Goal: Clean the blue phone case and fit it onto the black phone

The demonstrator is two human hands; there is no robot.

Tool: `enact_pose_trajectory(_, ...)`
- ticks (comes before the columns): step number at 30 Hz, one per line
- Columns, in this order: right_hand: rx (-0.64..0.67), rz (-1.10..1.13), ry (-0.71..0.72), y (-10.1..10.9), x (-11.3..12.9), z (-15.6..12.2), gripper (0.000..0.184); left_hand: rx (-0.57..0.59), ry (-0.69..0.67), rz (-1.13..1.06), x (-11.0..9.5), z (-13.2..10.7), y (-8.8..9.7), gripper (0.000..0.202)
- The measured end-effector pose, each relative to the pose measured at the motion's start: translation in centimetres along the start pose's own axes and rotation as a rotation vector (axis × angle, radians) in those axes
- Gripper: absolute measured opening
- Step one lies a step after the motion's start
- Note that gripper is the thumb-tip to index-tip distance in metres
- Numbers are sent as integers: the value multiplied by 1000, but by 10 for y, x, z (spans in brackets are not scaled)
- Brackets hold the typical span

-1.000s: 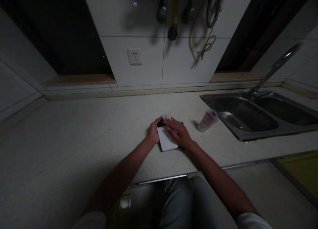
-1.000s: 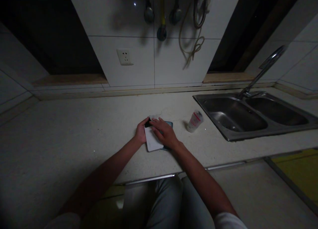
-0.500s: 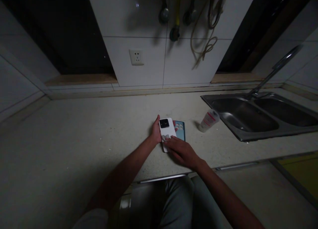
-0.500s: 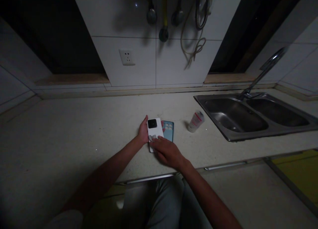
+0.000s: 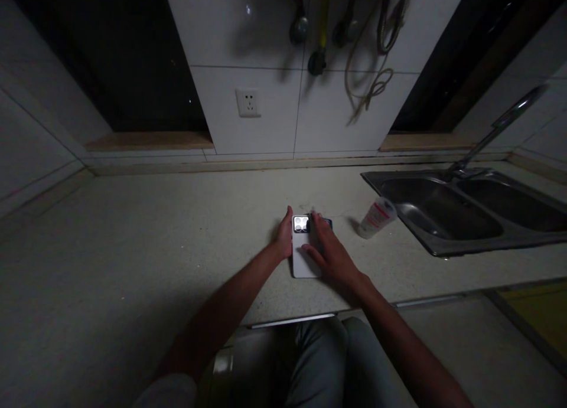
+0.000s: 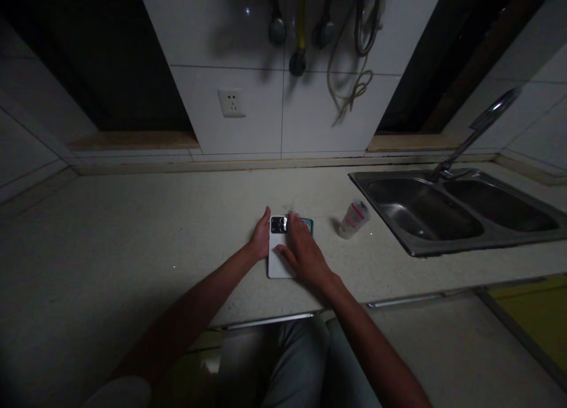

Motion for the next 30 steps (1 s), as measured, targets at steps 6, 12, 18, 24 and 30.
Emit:
enact_pose_trajectory(6, 84, -53, 96, -14, 6, 23, 87, -17, -56, 21, 1, -4, -6, 77)
enact_pose_trajectory(12, 166, -103, 199, -29, 23, 7, 94, -33, -8, 10, 2, -9, -5, 80)
enact_pose_trajectory(18, 222, -115, 266, -25, 32, -28, 91, -52, -5, 19, -1, -6, 2, 83)
enact_pose_trajectory(24, 206, -137, 276, -15, 23, -53, 84, -17, -35, 114, -2, -4, -1, 75)
enact_pose_trajectory(30, 103, -140, 140, -3, 3, -44, 88, -34, -67, 213, 1, 1, 4, 73)
Point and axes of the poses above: each hand's wrist, its own z-axis towards the middle knuckle, its own y-axis out of the back of the hand, x = y × z, the point moved 4 cm from there along z, towards the middle knuckle, and after that the axes turned 8 degrees about z, right-handed, at the moved point
